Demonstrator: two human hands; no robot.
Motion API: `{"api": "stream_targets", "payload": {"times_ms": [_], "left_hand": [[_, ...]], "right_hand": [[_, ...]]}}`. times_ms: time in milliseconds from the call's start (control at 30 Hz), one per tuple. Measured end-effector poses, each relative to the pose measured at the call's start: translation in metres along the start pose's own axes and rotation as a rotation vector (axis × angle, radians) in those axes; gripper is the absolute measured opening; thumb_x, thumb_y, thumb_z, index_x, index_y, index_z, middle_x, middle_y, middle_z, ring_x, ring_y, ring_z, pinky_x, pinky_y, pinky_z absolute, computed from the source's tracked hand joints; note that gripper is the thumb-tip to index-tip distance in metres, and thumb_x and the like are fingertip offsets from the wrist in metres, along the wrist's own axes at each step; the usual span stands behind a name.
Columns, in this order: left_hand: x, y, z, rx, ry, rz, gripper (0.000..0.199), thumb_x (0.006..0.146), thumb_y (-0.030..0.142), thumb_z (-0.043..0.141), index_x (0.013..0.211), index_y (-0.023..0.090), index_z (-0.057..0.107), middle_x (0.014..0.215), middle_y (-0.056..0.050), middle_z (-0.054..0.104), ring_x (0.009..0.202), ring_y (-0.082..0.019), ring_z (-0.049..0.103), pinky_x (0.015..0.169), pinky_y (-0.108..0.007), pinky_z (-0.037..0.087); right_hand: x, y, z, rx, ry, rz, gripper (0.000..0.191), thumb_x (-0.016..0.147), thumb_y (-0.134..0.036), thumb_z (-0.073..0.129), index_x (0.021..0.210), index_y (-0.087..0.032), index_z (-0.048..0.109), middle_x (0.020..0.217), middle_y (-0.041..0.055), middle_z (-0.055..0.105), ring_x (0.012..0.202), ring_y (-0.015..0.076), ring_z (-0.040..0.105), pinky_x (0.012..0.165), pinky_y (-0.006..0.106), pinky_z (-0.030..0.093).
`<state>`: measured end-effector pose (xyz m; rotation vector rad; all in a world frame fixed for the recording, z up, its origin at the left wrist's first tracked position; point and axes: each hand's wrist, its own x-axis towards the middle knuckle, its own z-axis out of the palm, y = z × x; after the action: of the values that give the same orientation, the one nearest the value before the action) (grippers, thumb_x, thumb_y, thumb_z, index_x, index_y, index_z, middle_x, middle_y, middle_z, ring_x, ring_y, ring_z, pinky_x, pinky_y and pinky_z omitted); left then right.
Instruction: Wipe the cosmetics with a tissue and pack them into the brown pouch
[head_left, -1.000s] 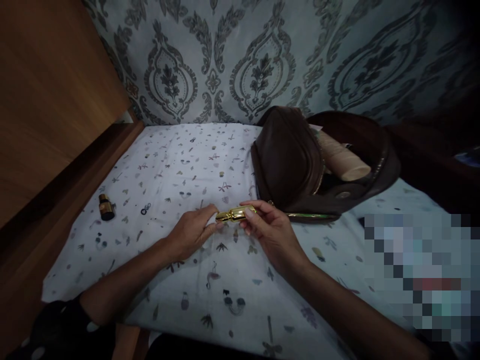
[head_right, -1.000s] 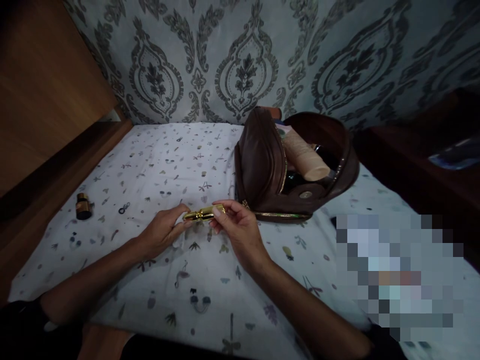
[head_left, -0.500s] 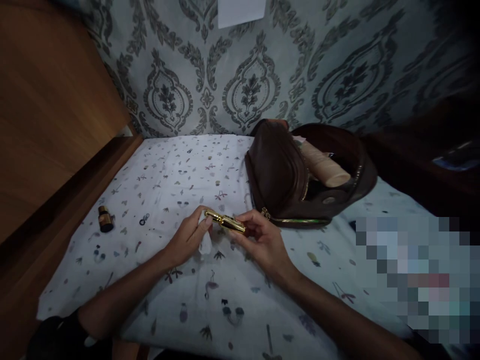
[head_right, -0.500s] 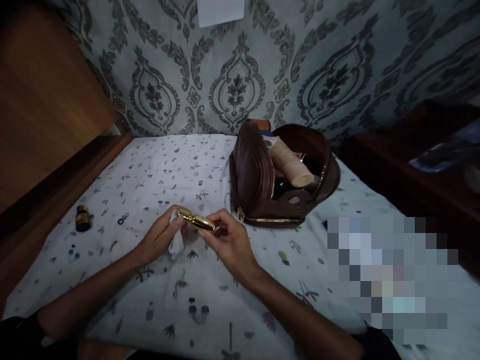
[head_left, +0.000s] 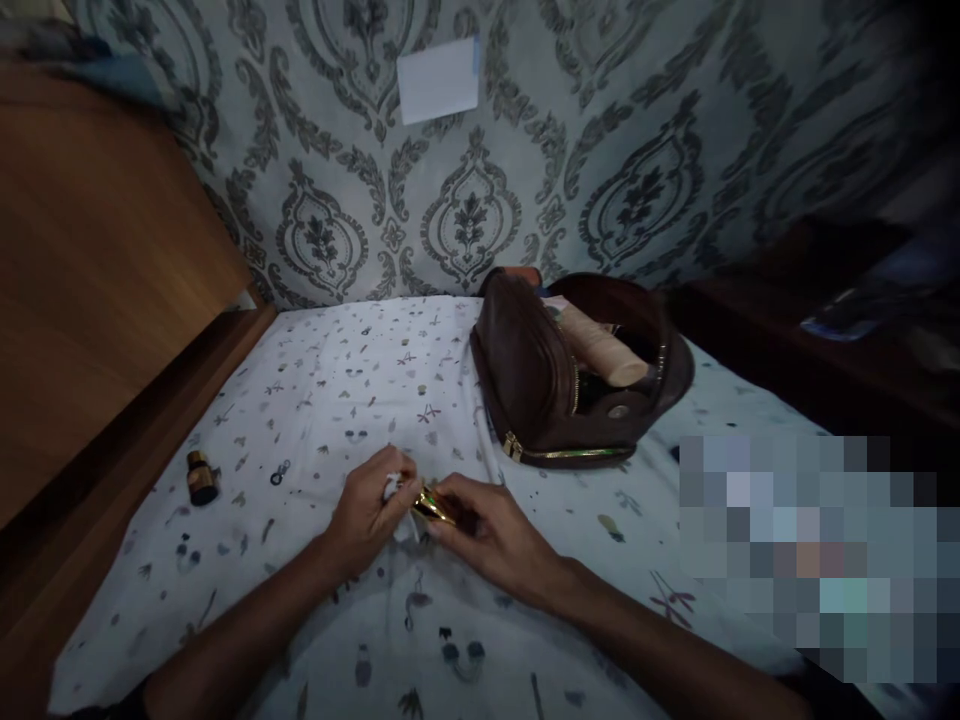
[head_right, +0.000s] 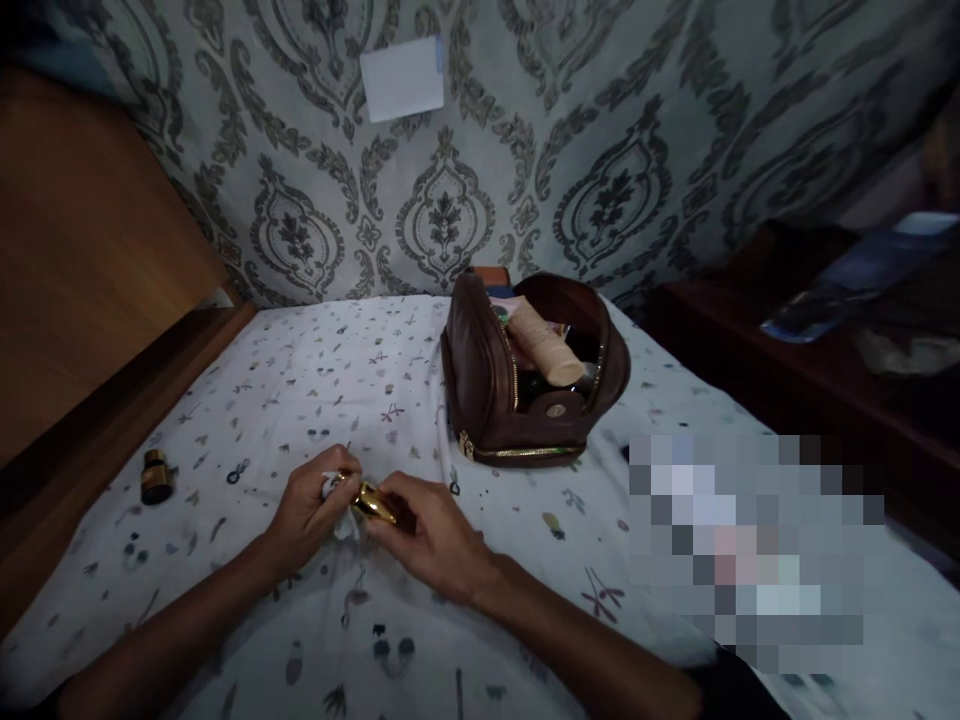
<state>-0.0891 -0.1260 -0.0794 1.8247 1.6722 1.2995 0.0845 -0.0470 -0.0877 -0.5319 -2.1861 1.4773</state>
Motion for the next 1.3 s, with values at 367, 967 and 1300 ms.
{"api": "stream_targets", "payload": {"times_ms": [367, 967, 1300], "left_hand": [[-0.001, -0.001, 0.002, -0.21, 0.053, -0.305, 0.062, 0.094, 0.064, 0.032, 0.055, 0.019, 0.046, 0.048, 0.004, 0.038, 0.047, -0.01, 0.036, 0.049, -0.025, 0.03], [-0.008, 0.007, 0.027, -0.3, -0.029, -0.267, 0.034, 0.088, 0.05, 0.057, 0.101, 0.019, 0.056, 0.084, -0.003, 0.061, 0.076, -0.018, 0.06, 0.071, -0.03, 0.048], [0.0, 0.018, 0.027, -0.254, 0.148, -0.253, 0.047, 0.092, 0.06, 0.041, 0.074, 0.019, 0.054, 0.068, 0.0, 0.053, 0.066, -0.016, 0.051, 0.063, -0.027, 0.043]], "right_hand": [[-0.003, -0.002, 0.016, 0.537, -0.295, 0.214, 0.041, 0.08, -0.055, 0.069, 0.082, -0.017, 0.054, 0.066, -0.0051, 0.051, 0.055, 0.0073, 0.051, 0.052, 0.021, 0.04], [0.007, 0.006, 0.015, 0.566, -0.016, 0.137, 0.041, 0.075, -0.055, 0.072, 0.083, -0.018, 0.055, 0.064, -0.0054, 0.055, 0.053, 0.0087, 0.049, 0.052, 0.023, 0.041], [0.002, -0.008, 0.011, -0.001, 0.184, 0.131, 0.018, 0.065, -0.011, 0.064, 0.07, -0.019, 0.049, 0.063, -0.0079, 0.049, 0.06, 0.0085, 0.044, 0.056, 0.021, 0.031]]}}
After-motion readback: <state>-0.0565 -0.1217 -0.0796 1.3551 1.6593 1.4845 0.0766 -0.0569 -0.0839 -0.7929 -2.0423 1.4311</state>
